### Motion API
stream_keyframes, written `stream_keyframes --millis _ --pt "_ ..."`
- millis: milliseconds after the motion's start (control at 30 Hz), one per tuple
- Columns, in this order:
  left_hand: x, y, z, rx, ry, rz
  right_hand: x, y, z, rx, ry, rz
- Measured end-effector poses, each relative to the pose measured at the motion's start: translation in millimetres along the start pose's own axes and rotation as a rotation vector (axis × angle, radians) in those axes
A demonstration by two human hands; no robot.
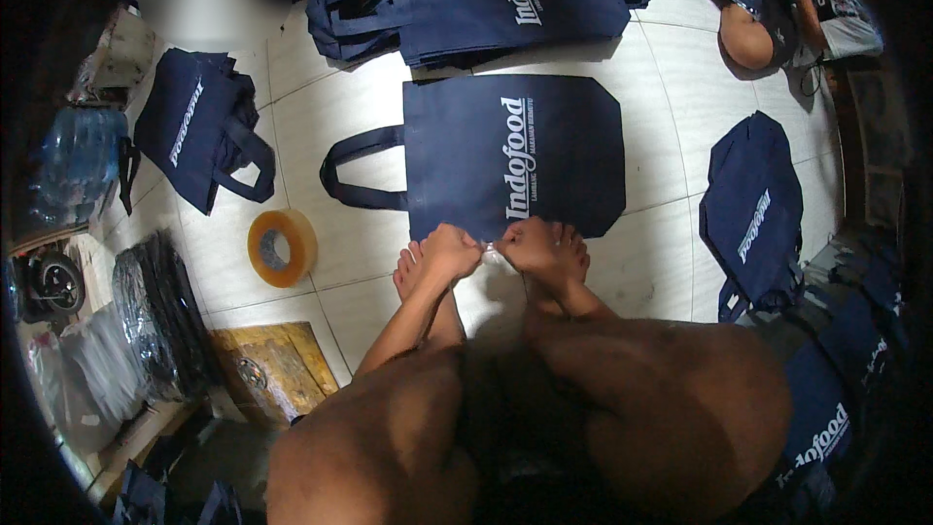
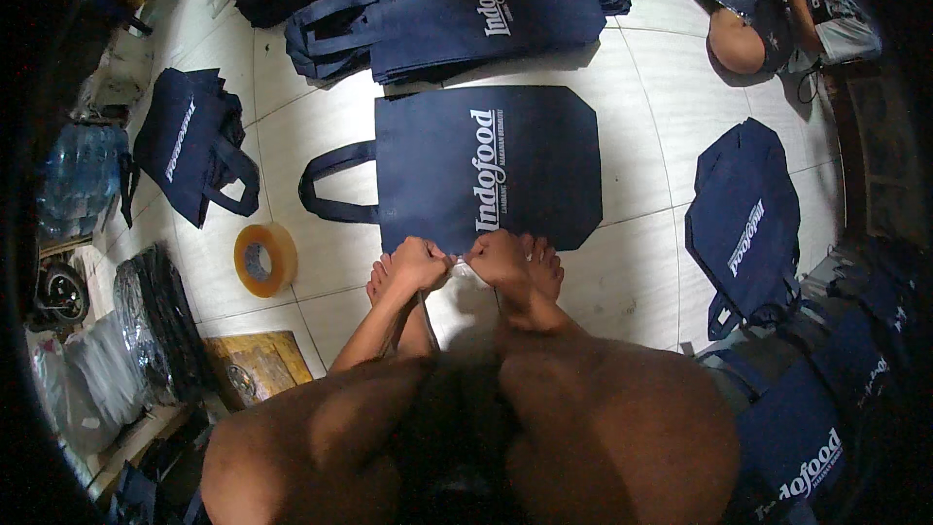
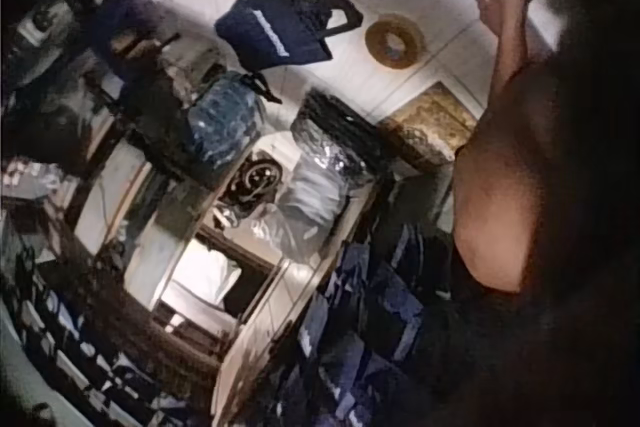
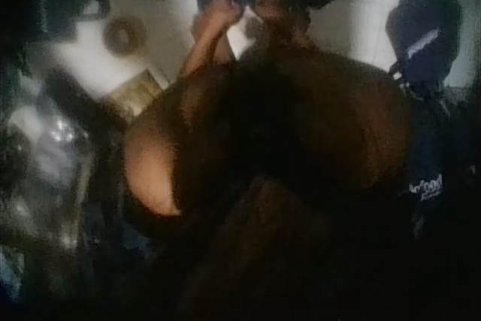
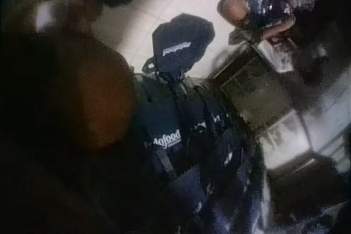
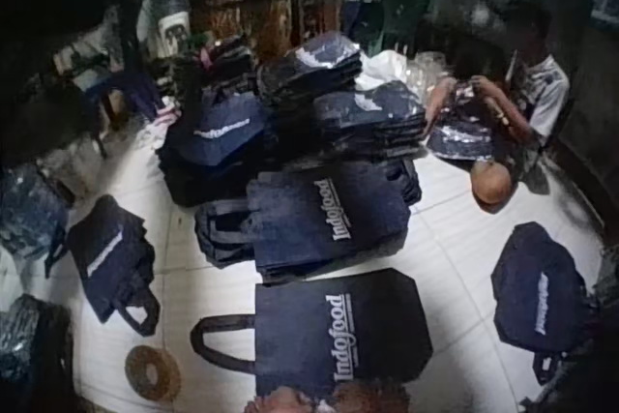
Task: The person sits on the floor and packs blue tote bags into plastic wrapping, using tape by hand to seal the bundles.
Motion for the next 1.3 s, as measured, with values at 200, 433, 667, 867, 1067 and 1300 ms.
stream_keyframes --millis 200,433,667,867,1067,1300 --pt "3 11 3 0.005 0.027 -0.027 -9 -8 7 -0.018 0.085 0.097" --pt "6 -12 -4 -0.046 -0.099 0.107 -24 -31 29 -0.056 0.142 0.077" --pt "0 5 6 0.02 0.071 -0.085 -7 -20 14 -0.047 0.135 0.129" --pt "-3 -3 7 0.009 0.045 0.008 -11 -21 18 -0.083 0.073 0.079" --pt "-2 2 8 0.002 0.01 0.04 -15 -31 26 -0.107 0.154 0.142" --pt "2 12 10 0.067 0.103 -0.13 3 -4 3 -0.085 0.127 0.174"
Point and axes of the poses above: each hand's wrist, its own z-axis away from the middle knuckle, its own x-axis out of the palm, y = z × x, the point moved 7 cm from there along -z, towards the middle knuckle, and after that the axes turned 9 degrees about -y, right-handed, at the moved point
